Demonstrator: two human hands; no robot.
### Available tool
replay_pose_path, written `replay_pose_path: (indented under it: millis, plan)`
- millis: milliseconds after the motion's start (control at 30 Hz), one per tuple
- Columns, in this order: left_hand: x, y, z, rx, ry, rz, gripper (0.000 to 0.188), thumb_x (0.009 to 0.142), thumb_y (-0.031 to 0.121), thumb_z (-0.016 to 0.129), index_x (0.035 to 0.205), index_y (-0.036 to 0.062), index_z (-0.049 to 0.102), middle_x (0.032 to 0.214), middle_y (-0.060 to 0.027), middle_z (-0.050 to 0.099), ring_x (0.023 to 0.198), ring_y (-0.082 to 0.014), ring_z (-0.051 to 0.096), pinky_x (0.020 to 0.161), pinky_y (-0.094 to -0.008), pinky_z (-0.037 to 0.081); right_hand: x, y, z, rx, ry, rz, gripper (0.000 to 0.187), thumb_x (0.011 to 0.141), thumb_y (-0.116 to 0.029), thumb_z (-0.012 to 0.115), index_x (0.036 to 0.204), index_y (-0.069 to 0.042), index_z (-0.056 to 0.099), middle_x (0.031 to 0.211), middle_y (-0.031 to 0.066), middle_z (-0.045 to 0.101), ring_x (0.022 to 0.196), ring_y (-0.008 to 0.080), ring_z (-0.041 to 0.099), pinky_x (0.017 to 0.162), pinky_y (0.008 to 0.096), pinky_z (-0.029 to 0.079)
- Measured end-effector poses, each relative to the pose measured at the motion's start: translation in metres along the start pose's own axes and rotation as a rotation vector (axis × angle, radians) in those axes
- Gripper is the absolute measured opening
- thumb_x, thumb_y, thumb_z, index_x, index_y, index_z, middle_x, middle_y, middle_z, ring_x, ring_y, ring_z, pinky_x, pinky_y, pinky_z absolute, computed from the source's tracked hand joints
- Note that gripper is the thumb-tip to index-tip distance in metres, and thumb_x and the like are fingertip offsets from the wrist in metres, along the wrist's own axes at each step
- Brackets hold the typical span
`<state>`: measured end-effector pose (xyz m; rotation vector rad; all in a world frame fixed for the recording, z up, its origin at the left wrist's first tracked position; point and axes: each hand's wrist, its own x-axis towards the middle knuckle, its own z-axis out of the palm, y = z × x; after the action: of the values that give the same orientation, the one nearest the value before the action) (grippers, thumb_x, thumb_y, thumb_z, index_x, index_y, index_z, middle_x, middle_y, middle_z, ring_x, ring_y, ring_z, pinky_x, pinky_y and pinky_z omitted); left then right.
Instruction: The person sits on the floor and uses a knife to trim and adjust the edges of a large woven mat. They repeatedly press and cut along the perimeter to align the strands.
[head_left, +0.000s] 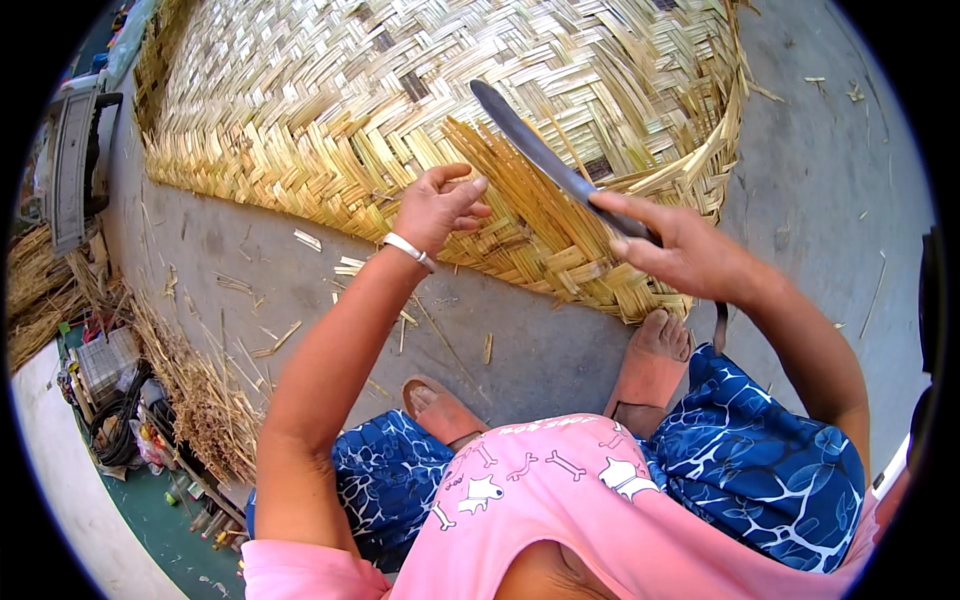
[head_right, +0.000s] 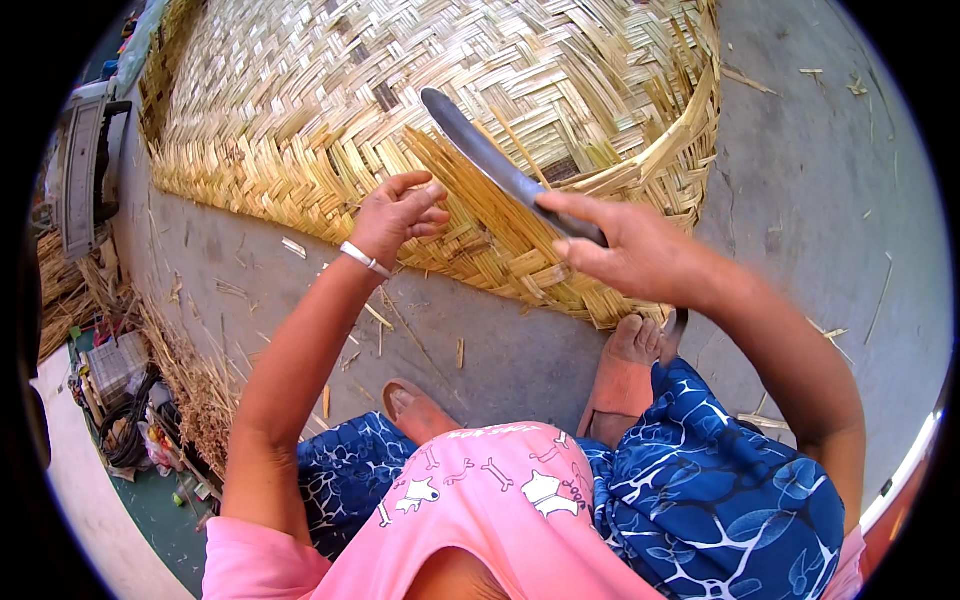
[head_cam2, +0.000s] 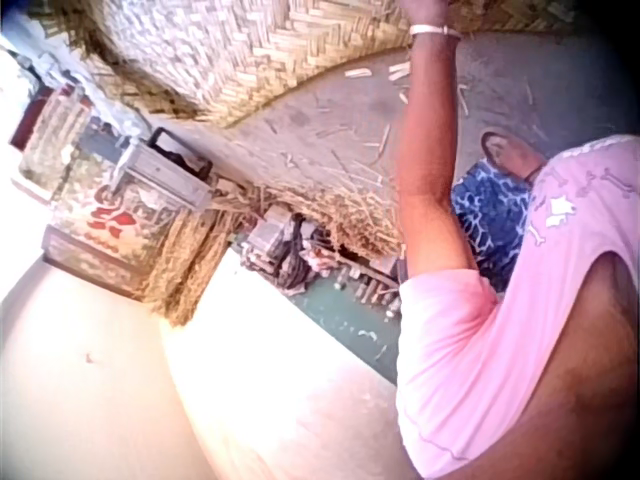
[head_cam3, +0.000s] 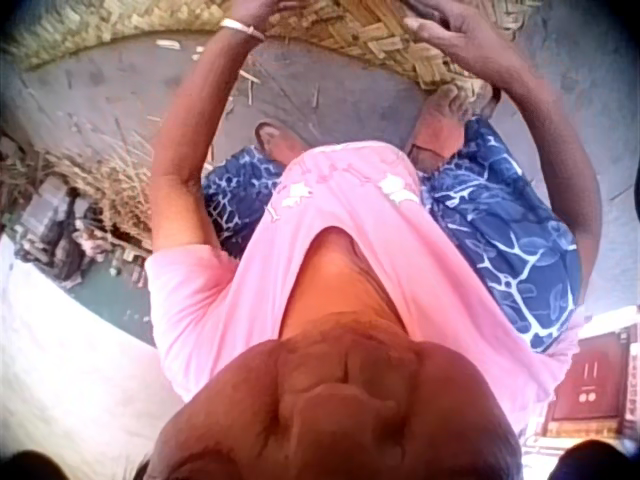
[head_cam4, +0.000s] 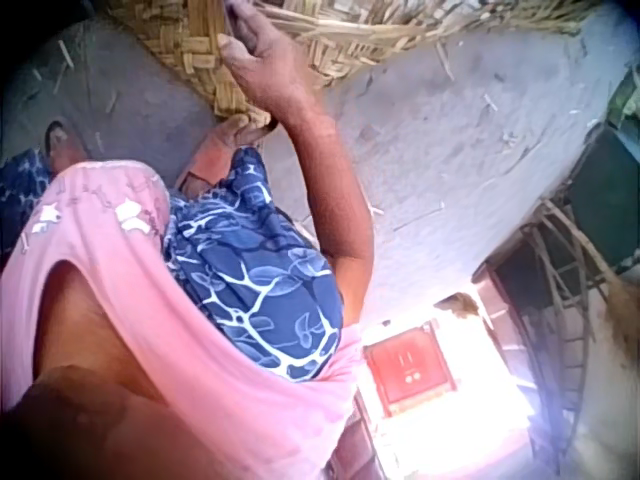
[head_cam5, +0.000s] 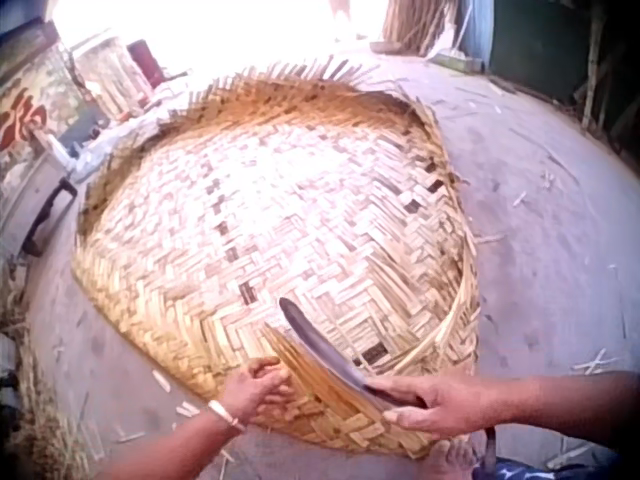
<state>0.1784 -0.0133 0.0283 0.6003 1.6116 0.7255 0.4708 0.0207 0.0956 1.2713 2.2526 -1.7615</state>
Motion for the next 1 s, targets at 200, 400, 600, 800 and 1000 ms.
replay_pose_path:
  millis: [200,400,600,800,1000]
  plan:
    - [0.020,-0.018,0.020,-0.342,-0.092,-0.054,0.024,0.085,0.018,0.071,0.099,0.0065,0.055,0.077,-0.0031,0.064,0.063,-0.0135,0.065,0.053,-0.0249,0.053,-0.026,-0.030,0.004,0.425,-0.252,0.043,0.053,0.090,-0.024,0.060,0.139,-0.010,0.046,0.115,0.0109,0.063,0.100,0.0160,0.058,0.088,0.0289,0.045]
    - [0.026,-0.027,0.045,-0.334,0.147,0.137,0.024,0.082,0.015,0.074,0.083,0.0100,0.050,0.068,-0.0017,0.059,0.047,-0.0151,0.058,0.040,-0.0301,0.049,-0.010,-0.026,0.002,0.320,-0.330,0.135,0.052,0.090,-0.026,0.059,0.138,-0.008,0.048,0.105,0.0074,0.061,0.095,0.0124,0.054,0.084,0.0264,0.043]
    - [0.021,-0.031,0.044,-0.261,0.126,0.024,0.022,0.086,0.019,0.070,0.079,0.0096,0.051,0.064,-0.0002,0.057,0.049,-0.0085,0.056,0.041,-0.0225,0.045,0.015,-0.010,-0.014,0.099,-0.268,0.179,0.052,0.089,-0.028,0.055,0.132,0.001,0.051,0.113,0.0172,0.065,0.102,0.0221,0.062,0.091,0.0312,0.046]
    - [0.014,-0.035,0.035,-0.525,-0.023,-0.016,0.015,0.089,0.020,0.068,0.084,0.0119,0.055,0.070,0.0026,0.058,0.056,-0.0087,0.058,0.047,-0.0230,0.048,0.020,-0.017,-0.017,-0.210,-0.281,0.106,0.051,0.090,-0.028,0.055,0.134,-0.002,0.050,0.121,0.0212,0.061,0.110,0.0299,0.061,0.095,0.0357,0.045]
    - [0.008,-0.028,0.030,-0.588,-0.078,-0.086,0.018,0.093,0.029,0.062,0.094,0.0110,0.059,0.078,0.0009,0.063,0.059,-0.0092,0.060,0.051,-0.0236,0.051,0.015,-0.031,-0.012,-0.281,-0.258,0.130,0.048,0.088,-0.026,0.053,0.129,-0.002,0.054,0.112,0.0243,0.063,0.102,0.0354,0.062,0.092,0.0397,0.046]
